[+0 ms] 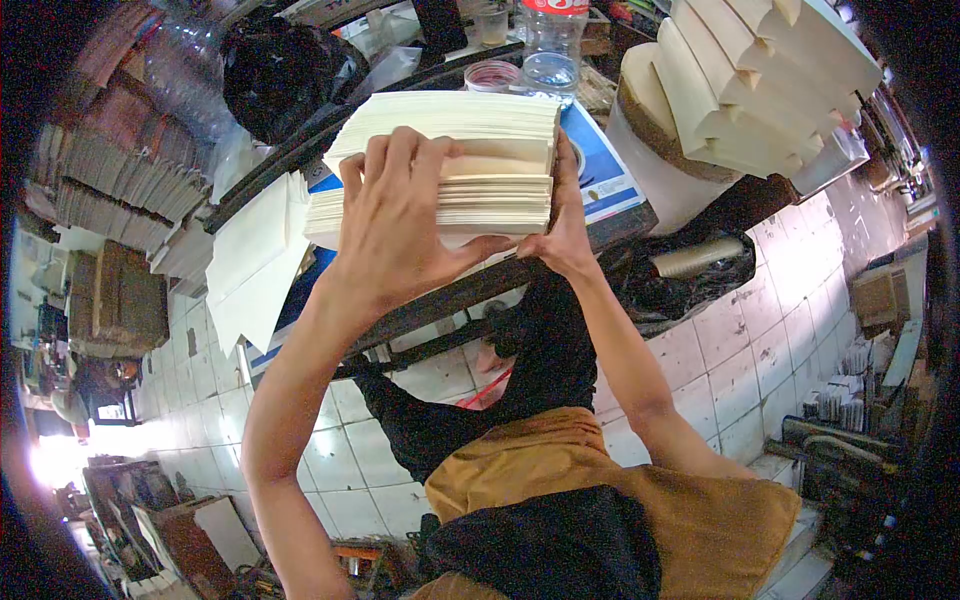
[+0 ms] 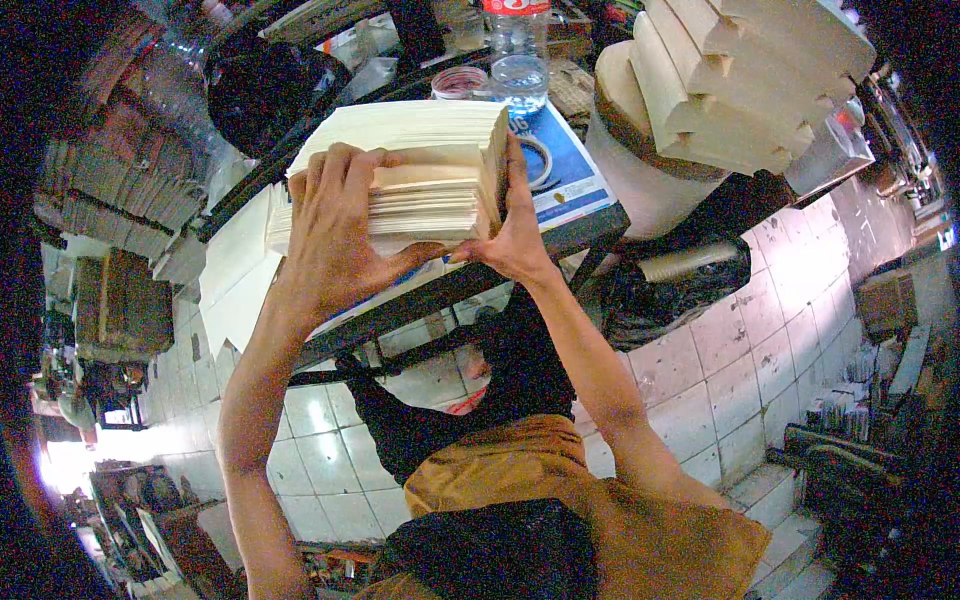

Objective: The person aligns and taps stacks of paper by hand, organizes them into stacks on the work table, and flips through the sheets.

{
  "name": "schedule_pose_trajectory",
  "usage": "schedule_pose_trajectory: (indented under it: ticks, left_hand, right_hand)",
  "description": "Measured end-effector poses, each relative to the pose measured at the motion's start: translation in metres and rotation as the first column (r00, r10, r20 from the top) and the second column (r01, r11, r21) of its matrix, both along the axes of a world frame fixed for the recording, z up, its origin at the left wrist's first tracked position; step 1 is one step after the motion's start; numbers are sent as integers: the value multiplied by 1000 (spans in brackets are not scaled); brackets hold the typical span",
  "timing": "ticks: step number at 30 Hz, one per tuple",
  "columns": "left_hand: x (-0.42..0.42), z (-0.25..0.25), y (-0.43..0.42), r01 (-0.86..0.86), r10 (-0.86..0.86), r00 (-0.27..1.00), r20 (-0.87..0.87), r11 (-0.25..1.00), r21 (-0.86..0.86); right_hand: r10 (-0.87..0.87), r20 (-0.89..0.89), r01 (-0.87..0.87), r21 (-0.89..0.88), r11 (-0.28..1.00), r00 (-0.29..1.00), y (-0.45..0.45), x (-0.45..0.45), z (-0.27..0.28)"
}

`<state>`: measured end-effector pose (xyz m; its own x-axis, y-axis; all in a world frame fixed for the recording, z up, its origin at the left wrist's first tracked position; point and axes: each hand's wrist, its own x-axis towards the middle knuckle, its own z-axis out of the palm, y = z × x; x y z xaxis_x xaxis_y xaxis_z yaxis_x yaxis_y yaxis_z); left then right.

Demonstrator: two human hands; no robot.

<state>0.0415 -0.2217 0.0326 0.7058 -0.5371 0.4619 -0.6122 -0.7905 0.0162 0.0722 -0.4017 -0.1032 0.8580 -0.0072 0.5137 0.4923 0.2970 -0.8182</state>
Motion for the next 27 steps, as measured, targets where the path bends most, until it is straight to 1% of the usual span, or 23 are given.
schedule_pose_trajectory:
  ticks: [2, 4, 5, 7, 11, 14, 17, 19, 20, 23, 25, 26, 27]
  left_hand:
    - [3, -3, 2, -24, 25, 998, 64, 1000, -16]
    - [3, -4, 3, -63, 63, 998, 17, 998, 21]
    - [2, -4, 4, -80, 81, 997, -5, 996, 41]
    - [0, -5, 4, -61, 61, 998, -9, 998, 24]
    - [-5, -7, 3, -75, 76, 995, -62, 997, 17]
    - [-6, -8, 5, -63, 61, 998, 23, 993, 101]
    - [-5, -14, 9, -4, 4, 997, 83, 1000, 8]
    - [-5, -15, 9, 35, -23, 989, 147, 996, -85]
    - [-5, -15, 9, 55, -31, 983, 180, 990, -131]
    - [-5, -12, 12, -6, 3, 998, -63, 998, -57]
    - [-2, -13, 12, 47, -45, 998, 33, 996, -82]
    - [-2, -13, 11, 77, -70, 994, 81, 993, -91]
    - [-3, -13, 11, 64, -57, 992, 110, 996, -68]
  right_hand:
    - [-18, 7, 18, -36, 999, 1000, -2, 1, -2]
    - [-42, 21, 44, -99, 994, 999, -5, 3, -5]
    - [-31, 11, 31, -81, 996, 999, -5, 3, -5]
    - [-12, -9, 12, -43, 999, 1000, -3, -2, 4]
    - [-24, 0, 24, -51, 998, 1000, -3, -1, 0]
    - [-19, 7, 19, -48, 999, 1000, -3, -2, 0]
    - [-37, 30, 39, -86, 996, 999, -5, 1, -1]
    - [-55, 42, 60, -115, 992, 998, -6, 2, -3]
    - [-39, 30, 41, -87, 995, 999, -6, 1, -3]
    - [22, -9, -22, 4, 1000, 1000, -1, -4, 8]
    - [62, -43, -59, 80, 995, 997, 1, -6, 10]
    - [58, -34, -56, 69, 996, 998, 1, -5, 8]
    - [52, -25, -51, 58, 997, 998, 0, -2, 4]
